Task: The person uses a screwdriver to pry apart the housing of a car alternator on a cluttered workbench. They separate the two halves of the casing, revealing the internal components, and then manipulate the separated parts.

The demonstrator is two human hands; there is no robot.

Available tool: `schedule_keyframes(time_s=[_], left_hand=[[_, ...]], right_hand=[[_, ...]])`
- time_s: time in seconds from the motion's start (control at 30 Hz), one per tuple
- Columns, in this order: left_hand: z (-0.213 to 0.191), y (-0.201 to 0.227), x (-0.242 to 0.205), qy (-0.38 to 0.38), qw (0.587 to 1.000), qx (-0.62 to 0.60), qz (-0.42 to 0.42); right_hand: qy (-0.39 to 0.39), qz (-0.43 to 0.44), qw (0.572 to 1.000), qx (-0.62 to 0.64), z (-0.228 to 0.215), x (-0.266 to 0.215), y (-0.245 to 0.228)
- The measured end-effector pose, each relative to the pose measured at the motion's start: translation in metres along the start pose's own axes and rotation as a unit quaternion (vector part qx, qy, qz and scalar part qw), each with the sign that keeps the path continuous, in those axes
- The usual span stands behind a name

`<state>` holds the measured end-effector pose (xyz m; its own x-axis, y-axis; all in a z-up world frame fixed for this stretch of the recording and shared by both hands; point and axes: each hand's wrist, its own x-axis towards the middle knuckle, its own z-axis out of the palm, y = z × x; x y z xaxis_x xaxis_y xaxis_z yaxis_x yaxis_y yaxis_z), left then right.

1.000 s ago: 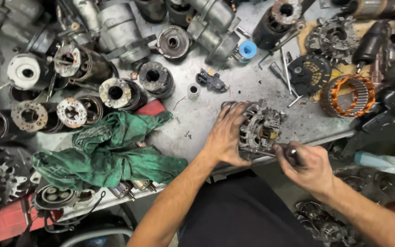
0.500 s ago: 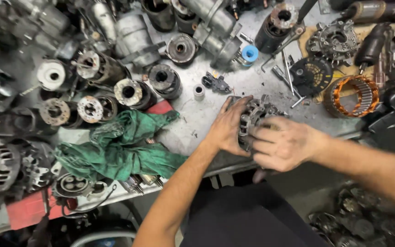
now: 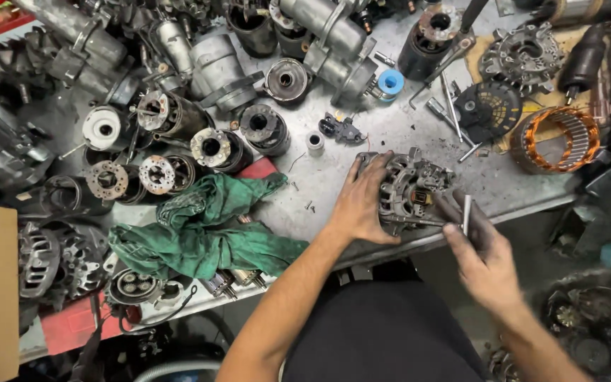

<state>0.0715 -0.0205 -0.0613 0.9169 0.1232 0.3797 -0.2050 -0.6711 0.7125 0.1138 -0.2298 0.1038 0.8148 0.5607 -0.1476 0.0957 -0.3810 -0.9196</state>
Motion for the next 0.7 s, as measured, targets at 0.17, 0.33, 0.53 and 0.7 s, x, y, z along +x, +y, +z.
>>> schedule_keyframes(time_s=[0.17, 0.33, 0.53, 0.7], left_hand=[[0.003, 0.011, -0.005, 0.017, 0.999, 0.013, -0.028], [-0.028, 0.061, -0.002, -0.047, 0.987, 0.074, -0.134], [-0.022, 0.136, 0.0, -0.025, 0.99, 0.141, -0.015], [-0.018, 0.157, 0.0, 0.05, 0.981, 0.151, -0.114]], right_hand=[[-0.108, -0.299, 0.855, -0.411, -0.066, 0.037, 0.03], [-0.092, -0.47, 0.744, -0.466, -0.071, 0.038, 0.063], [-0.118, -0.536, 0.775, -0.313, -0.065, 0.034, 0.068], [-0.053, -0.323, 0.932, -0.155, -0.076, 0.037, 0.0]])
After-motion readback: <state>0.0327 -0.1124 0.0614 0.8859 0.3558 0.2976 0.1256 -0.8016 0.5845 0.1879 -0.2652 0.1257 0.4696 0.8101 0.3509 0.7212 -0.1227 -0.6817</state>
